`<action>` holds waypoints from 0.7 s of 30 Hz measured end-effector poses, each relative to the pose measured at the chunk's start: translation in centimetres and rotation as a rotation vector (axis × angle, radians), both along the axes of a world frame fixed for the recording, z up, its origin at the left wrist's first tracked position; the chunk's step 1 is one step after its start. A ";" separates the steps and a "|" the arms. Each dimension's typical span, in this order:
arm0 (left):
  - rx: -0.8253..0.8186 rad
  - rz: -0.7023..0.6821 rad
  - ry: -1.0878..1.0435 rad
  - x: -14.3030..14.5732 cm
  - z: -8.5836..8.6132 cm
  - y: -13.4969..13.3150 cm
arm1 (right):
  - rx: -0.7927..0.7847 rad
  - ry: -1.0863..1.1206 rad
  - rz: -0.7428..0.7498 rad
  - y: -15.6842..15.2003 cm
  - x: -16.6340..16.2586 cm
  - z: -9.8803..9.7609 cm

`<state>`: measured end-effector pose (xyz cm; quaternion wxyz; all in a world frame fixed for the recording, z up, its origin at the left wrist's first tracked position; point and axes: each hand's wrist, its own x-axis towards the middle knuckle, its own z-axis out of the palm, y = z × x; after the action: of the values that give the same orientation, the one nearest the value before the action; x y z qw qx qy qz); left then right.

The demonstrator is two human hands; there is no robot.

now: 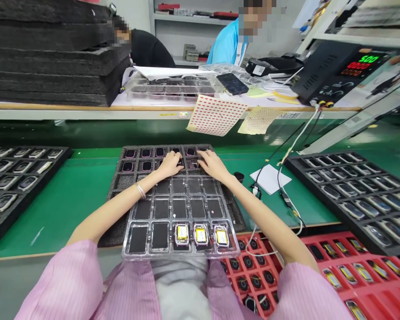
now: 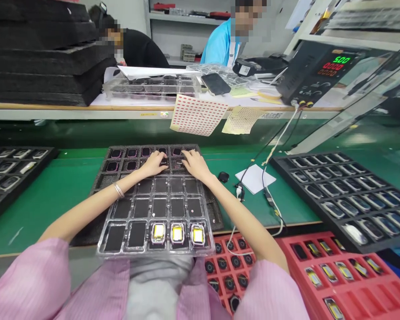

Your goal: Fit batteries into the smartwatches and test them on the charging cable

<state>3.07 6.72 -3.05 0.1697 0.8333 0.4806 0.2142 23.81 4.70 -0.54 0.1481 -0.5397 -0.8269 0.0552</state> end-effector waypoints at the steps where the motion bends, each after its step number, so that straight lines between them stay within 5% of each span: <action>1: 0.008 -0.023 -0.010 -0.2 0.5 -0.6 | 0.015 0.025 0.004 -0.8 -0.2 0.8; 4: 0.014 -0.168 -0.032 -1.3 2.6 -4.1 | -0.051 0.114 0.155 -5.1 -0.7 3.3; 8: -0.037 -0.594 0.055 -3.4 5.1 -11.4 | -0.373 0.136 0.649 -13.0 -0.8 5.0; 13: 0.178 -0.847 0.298 -4.5 4.7 -18.0 | -0.216 -0.233 0.533 -18.6 -1.5 4.1; 21: 0.387 -0.837 0.373 -3.6 4.4 -18.7 | 0.004 -0.406 0.584 -19.3 -2.7 2.9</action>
<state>-0.52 -11.98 1.40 -0.0056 0.9951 0.0787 0.0600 21.12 -14.61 2.39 -0.0401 -0.2803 -0.9590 -0.0148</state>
